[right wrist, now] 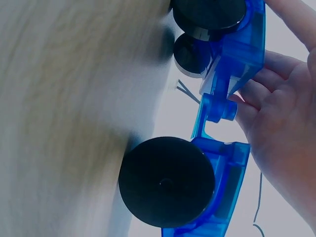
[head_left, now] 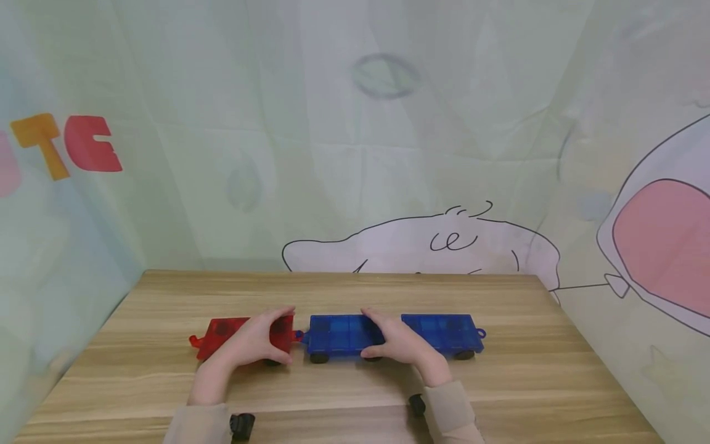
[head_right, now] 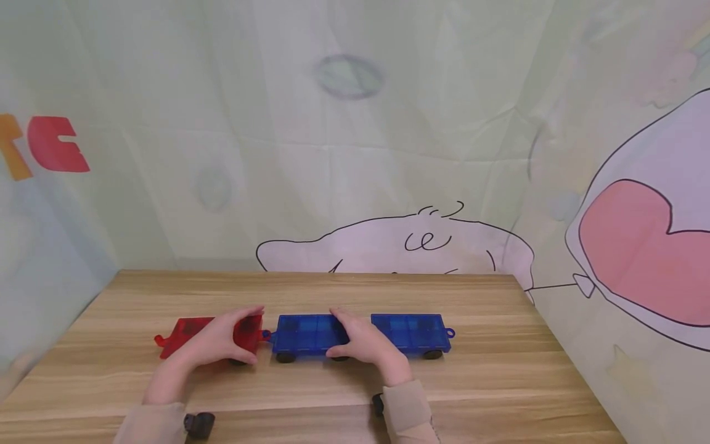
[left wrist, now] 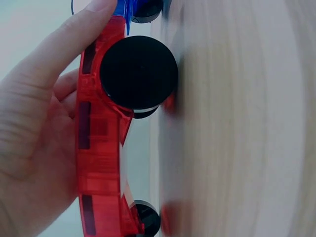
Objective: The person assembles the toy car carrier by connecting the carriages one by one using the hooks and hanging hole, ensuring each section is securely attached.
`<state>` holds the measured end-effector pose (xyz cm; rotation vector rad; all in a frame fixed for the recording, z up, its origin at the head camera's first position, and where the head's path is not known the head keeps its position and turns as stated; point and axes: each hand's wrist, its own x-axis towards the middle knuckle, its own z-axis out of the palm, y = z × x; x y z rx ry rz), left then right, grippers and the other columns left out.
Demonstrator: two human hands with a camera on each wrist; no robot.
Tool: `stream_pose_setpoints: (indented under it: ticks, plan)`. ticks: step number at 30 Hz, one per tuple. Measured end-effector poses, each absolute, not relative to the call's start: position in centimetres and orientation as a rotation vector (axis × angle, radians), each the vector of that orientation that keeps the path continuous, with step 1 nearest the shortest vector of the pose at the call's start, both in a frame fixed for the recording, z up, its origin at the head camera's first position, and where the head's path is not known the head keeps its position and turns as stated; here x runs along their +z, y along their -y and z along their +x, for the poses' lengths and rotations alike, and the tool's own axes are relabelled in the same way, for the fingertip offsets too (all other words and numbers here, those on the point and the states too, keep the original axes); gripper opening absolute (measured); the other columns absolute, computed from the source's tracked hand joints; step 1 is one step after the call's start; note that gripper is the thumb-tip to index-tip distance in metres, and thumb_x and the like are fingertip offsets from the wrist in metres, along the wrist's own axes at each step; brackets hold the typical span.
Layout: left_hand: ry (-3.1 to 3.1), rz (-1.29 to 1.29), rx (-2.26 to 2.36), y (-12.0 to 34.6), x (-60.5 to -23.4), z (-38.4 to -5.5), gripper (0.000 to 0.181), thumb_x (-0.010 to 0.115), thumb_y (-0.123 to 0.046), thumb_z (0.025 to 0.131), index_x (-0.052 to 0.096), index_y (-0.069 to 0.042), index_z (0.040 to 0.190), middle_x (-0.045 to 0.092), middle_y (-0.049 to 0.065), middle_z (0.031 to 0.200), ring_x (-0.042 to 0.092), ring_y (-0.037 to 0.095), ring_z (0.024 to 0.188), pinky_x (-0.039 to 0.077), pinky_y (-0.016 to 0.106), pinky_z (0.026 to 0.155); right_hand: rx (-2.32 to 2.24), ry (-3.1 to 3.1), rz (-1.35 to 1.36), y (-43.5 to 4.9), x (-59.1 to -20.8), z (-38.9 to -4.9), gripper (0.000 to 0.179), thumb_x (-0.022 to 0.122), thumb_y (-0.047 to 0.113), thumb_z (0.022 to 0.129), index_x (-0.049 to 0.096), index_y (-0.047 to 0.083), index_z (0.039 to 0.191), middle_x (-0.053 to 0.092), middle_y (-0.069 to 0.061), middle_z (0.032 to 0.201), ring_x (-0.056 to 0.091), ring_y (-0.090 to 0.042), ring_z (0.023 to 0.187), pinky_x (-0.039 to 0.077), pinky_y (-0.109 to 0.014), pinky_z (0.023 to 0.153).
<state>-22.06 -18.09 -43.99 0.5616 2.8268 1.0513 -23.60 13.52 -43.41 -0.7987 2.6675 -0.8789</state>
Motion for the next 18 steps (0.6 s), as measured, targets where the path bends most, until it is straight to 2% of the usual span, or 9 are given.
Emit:
stream_pose_setpoints:
  ticks: [7, 13, 18]
  plan:
    - [-2.805, 0.536, 1.032, 18.0, -43.5, -21.9, 0.098, 0.091, -0.027, 0.065, 0.042, 0.002, 0.144, 0.049, 0.023, 0.143, 0.045, 0.043, 0.132, 0.041, 0.060, 0.105, -0.876, -2.685, -0.767, -13.9, -43.0, -23.5, 0.082, 0.077, 0.030, 0.085, 0.035, 0.005, 0.151, 0.036, -0.015, 0.156, 0.034, -0.035, 0.144, 0.031, -0.054, 0.115]
    - [-2.777, 0.546, 1.032, 17.8, -43.0, -21.7, 0.100, 0.090, -0.029, 0.066, 0.038, 0.005, 0.145, 0.046, 0.026, 0.145, 0.042, 0.045, 0.133, 0.038, 0.061, 0.106, -0.883, -2.720, -0.779, -14.6, -42.4, -23.4, 0.079, 0.076, 0.029, 0.085, 0.037, 0.002, 0.149, 0.039, -0.017, 0.154, 0.037, -0.037, 0.142, 0.033, -0.054, 0.115]
    - [-2.774, 0.511, 1.051, 17.6, -42.7, -21.7, 0.095, 0.083, -0.035, 0.076, 0.035, 0.006, 0.147, 0.043, 0.026, 0.147, 0.039, 0.046, 0.136, 0.035, 0.062, 0.109, -0.885, -2.756, -0.786, -15.5, -42.1, -23.4, 0.077, 0.075, 0.027, 0.086, 0.038, 0.000, 0.148, 0.042, -0.018, 0.152, 0.040, -0.037, 0.140, 0.035, -0.053, 0.113]
